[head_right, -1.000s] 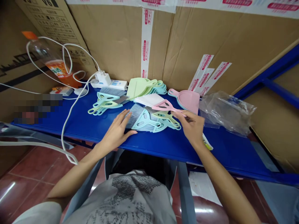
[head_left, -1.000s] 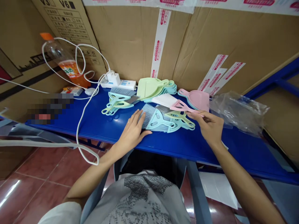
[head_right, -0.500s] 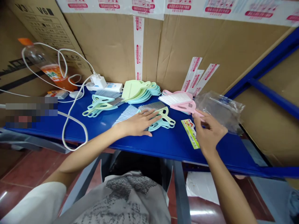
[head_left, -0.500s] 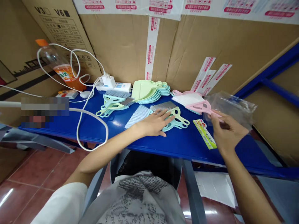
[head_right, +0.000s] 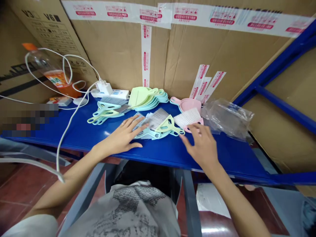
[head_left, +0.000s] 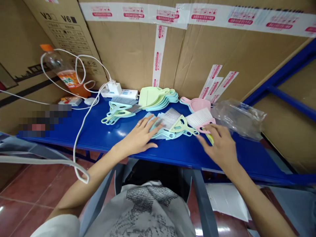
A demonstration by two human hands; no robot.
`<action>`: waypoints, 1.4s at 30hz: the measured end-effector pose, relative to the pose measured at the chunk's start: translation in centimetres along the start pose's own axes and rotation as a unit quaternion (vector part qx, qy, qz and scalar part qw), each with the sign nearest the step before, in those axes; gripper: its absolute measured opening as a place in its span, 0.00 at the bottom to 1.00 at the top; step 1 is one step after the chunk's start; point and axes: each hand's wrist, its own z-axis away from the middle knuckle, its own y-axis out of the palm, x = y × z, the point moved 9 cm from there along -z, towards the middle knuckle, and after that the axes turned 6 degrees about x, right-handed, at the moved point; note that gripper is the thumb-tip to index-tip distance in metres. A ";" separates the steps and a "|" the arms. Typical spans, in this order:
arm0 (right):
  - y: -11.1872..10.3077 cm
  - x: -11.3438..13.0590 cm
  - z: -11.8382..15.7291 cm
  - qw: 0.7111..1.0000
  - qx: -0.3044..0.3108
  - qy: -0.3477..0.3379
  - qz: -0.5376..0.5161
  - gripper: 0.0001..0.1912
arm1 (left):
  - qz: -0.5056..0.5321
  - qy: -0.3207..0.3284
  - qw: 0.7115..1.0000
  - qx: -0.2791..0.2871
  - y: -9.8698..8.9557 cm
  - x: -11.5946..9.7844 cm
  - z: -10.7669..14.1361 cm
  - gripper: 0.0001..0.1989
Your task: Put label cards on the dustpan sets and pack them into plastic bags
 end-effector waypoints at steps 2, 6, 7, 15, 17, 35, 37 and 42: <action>1.9 2.8 -1.7 0.993 0.113 -0.017 -0.026 0.36 | 0.034 -0.046 0.998 0.007 0.9 1.6 1.3 0.48; 6.3 6.3 -4.5 0.953 0.301 -0.005 -0.023 0.48 | 0.119 -0.121 0.984 0.052 3.5 2.8 1.6 0.45; 7.1 6.9 -5.0 0.946 0.323 -0.002 -0.023 0.48 | 0.132 -0.130 0.981 0.051 3.8 2.8 1.5 0.43; 8.4 7.5 -6.2 0.941 0.336 0.024 -0.020 0.35 | 0.180 -0.199 0.963 -0.038 2.5 3.5 2.1 0.59; 8.3 6.9 -6.2 0.943 0.326 0.022 -0.058 0.27 | 0.187 -0.188 0.963 -0.047 2.3 3.3 2.4 0.62; 4.9 1.8 -6.3 0.943 -0.003 0.091 -0.321 0.14 | -0.051 -0.075 0.988 -0.122 0.7 2.2 3.6 0.19; 4.6 2.2 -7.0 0.938 -0.016 0.071 -0.338 0.13 | -0.069 -0.065 0.979 -0.178 -0.7 2.4 3.7 0.20; 4.1 1.9 -8.2 0.906 -0.029 0.087 -0.413 0.14 | -0.092 -0.042 0.947 -0.306 -4.6 2.6 3.9 0.22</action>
